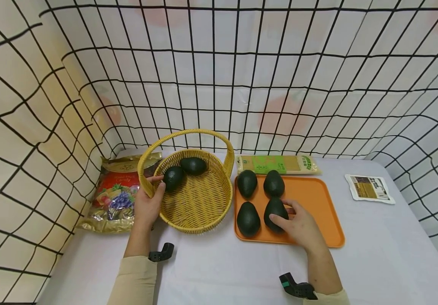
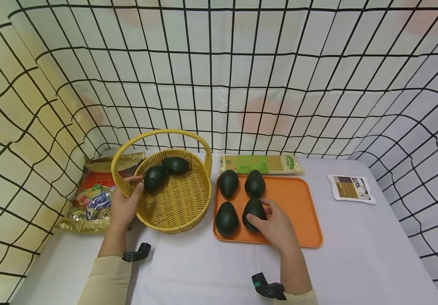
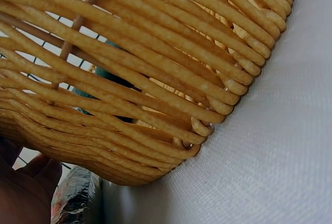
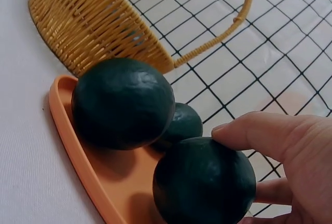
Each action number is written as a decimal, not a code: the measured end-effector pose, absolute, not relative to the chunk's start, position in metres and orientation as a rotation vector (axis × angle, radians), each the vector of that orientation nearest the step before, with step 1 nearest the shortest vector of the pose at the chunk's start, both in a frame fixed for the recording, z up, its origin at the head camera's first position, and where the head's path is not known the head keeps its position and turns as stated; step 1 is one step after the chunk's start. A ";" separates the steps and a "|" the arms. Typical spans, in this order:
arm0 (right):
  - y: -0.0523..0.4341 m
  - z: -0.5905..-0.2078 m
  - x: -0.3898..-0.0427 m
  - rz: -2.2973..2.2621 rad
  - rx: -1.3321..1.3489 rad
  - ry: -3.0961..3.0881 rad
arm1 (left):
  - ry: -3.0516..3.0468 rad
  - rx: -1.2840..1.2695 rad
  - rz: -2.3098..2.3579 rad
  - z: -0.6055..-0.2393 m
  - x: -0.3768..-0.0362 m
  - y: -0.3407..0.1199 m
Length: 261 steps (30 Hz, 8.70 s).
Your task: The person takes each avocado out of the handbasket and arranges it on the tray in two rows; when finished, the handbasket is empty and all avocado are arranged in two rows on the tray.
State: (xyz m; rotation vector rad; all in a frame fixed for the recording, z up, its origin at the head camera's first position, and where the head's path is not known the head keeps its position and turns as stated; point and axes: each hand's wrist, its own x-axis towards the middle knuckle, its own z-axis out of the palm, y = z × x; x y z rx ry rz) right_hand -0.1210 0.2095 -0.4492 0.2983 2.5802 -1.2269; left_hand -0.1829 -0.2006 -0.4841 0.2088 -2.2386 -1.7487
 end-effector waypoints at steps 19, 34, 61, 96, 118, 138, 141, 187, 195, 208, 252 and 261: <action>0.215 -0.456 -0.121 -1.188 0.313 2.539 | -2.222 0.179 -1.742 -0.483 -0.183 -0.199; 0.216 -0.455 -0.121 -1.187 0.324 2.524 | -2.216 0.177 -1.739 -0.486 -0.184 -0.200; 0.114 -0.390 -0.131 -1.587 -0.084 2.674 | -2.220 0.185 -1.763 -0.485 -0.182 -0.200; -0.043 -0.466 -0.238 -1.350 -0.530 2.580 | -2.250 0.207 -1.717 -0.481 -0.184 -0.196; -0.042 -0.462 -0.231 -1.162 -0.523 2.500 | -2.228 0.173 -1.756 -0.480 -0.185 -0.197; -0.041 -0.464 -0.222 -0.913 -0.558 2.703 | -2.234 0.200 -1.766 -0.484 -0.184 -0.199; -0.042 -0.464 -0.220 -0.827 -0.576 2.744 | -2.233 0.194 -1.762 -0.485 -0.184 -0.199; 0.005 -0.414 -0.179 -1.011 -0.561 2.804 | -2.235 0.181 -1.711 -0.484 -0.183 -0.197; 0.025 -0.393 -0.168 -1.070 -0.577 2.784 | -2.233 0.178 -1.710 -0.483 -0.182 -0.198; 0.072 -0.386 -0.162 -1.116 -0.420 2.816 | -2.221 0.183 -1.696 -0.484 -0.181 -0.196; 0.270 -0.439 -0.187 -0.989 0.257 2.991 | -2.228 0.178 -1.728 -0.485 -0.183 -0.198; 0.279 -0.461 -0.201 -0.935 0.340 2.881 | -2.233 0.169 -1.713 -0.486 -0.183 -0.197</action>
